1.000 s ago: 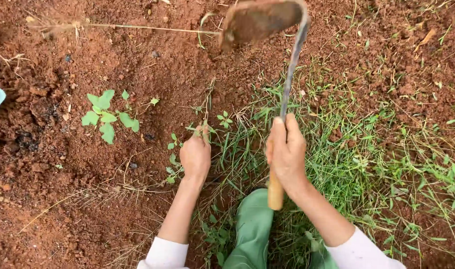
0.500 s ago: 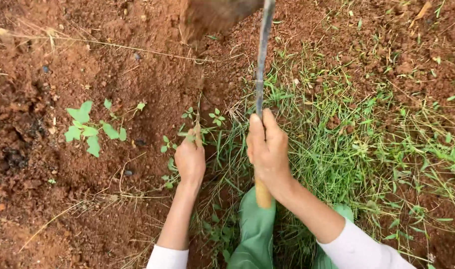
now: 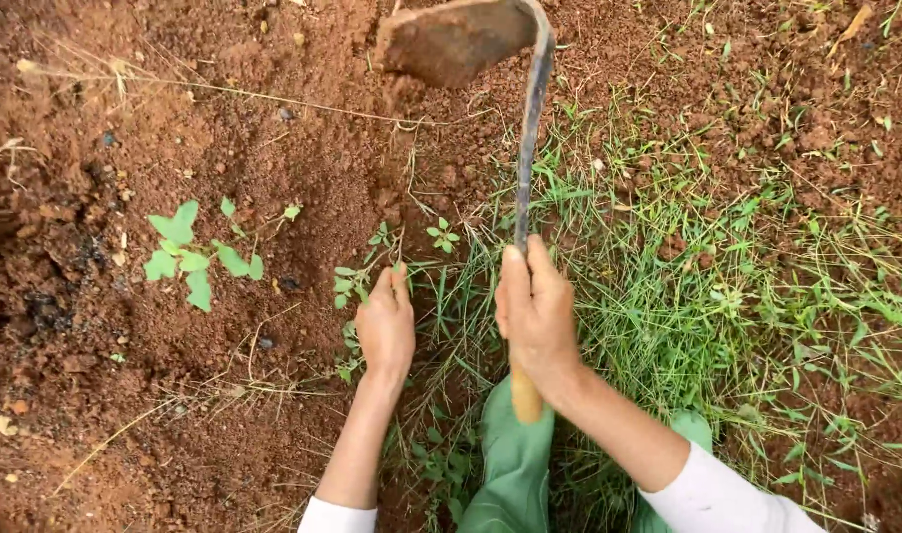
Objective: Weeding a garden plot using a small hand hoe and pulling weeds by hand.
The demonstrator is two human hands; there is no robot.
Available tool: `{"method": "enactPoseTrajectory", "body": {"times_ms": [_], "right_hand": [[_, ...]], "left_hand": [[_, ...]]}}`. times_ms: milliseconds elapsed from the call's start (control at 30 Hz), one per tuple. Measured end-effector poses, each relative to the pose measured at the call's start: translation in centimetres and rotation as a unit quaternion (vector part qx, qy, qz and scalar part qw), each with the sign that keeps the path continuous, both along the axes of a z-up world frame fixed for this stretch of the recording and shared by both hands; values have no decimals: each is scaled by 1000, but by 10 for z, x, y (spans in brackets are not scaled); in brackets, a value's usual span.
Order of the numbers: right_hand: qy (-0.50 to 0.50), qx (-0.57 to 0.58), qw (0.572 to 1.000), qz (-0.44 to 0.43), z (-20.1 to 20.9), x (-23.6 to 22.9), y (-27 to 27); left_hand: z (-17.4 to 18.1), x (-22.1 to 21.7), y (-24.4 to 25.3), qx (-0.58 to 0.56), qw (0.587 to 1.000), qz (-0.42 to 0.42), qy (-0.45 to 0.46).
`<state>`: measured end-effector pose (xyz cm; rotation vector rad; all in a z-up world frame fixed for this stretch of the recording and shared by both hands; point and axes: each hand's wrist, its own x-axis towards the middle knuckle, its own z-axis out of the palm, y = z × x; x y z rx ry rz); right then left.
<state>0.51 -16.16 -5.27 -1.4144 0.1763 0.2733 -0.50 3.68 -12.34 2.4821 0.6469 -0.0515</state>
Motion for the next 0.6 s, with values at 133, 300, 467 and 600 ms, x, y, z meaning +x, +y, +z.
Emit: {"method": "enactPoseTrajectory", "body": {"times_ms": [133,300,467,600], "right_hand": [[56,-70,995,48,-33,-15,14],[76,-98,986,114,-25,-11,-20],[-1,-31,999,34,5,-16,-33],[4,-53,998,21,-9,-21,-38]], "left_hand": [[-6,-5,3,9,1000,0,13],[4,-27,3,-6,1000,13,12],[11,-36,-2,-30,998,53,17],[25,-51,-14,-56,997,61,11]]}}
